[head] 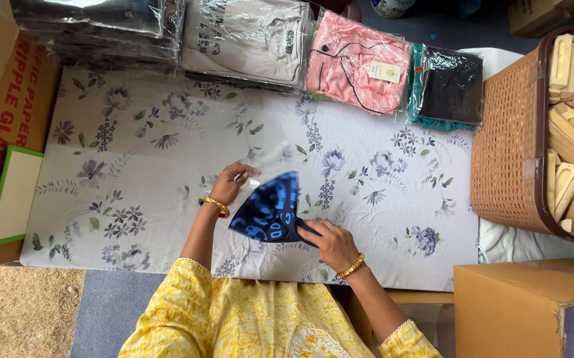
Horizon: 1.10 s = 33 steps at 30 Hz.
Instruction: The person folds garments on a padded table and seals each folded item inside a clear plastic bag, stacking the packed clothes with other finished packages. They fold a navy t-shirt, then a pair of yellow printed pants, bag and press each one, and finally spread out a pair of camouflage pants.
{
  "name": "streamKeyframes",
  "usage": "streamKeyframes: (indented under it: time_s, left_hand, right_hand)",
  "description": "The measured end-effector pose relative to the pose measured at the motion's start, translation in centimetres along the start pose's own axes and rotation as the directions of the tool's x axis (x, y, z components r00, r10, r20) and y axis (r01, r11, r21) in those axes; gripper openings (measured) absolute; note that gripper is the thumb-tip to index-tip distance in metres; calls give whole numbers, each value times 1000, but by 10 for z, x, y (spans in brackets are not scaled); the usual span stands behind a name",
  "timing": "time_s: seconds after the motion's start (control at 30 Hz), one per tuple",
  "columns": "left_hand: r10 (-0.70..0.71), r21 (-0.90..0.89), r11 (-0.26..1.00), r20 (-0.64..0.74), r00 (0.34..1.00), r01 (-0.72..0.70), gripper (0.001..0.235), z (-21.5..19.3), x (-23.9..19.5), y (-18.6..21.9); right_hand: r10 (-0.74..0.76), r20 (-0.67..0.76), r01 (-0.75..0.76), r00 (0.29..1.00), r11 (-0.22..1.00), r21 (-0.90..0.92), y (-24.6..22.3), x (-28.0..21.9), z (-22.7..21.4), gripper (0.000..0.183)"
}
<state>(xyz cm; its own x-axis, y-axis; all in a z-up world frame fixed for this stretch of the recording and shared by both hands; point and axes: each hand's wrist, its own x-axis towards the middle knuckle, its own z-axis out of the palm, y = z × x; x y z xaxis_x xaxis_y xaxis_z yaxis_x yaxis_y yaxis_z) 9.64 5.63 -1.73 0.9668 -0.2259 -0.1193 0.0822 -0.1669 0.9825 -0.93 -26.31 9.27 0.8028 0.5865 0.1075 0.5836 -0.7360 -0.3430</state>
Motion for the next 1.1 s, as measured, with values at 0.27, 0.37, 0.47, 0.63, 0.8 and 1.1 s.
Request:
streamKeyframes:
  time_s: [0.27, 0.37, 0.47, 0.63, 0.8, 1.1]
  left_hand:
    - [-76, 515, 857, 68, 995, 30, 61, 42, -18, 32]
    - [-138, 570, 814, 7, 990, 109, 53, 48, -16, 18]
    - [-153, 484, 860, -56, 987, 161, 44, 47, -15, 10]
    - [3, 646, 762, -66, 998, 40, 31, 45, -25, 55]
    - [159, 841, 534, -5, 987, -82, 38, 56, -40, 109]
    - [209, 824, 549, 23, 978, -137, 62, 56, -47, 113]
  right_hand:
    - [142, 104, -147, 984, 989, 36, 9, 0, 18, 62]
    - [202, 119, -212, 972, 975, 72, 16, -10, 22, 61]
    - [281, 120, -297, 952, 944, 144, 17, -15, 19, 59]
    - [377, 157, -407, 913, 863, 299, 13, -18, 19, 53]
    - [371, 219, -430, 903, 747, 507, 8, -11, 17, 52]
    - [349, -27, -262, 937, 749, 608, -13, 5, -3, 50]
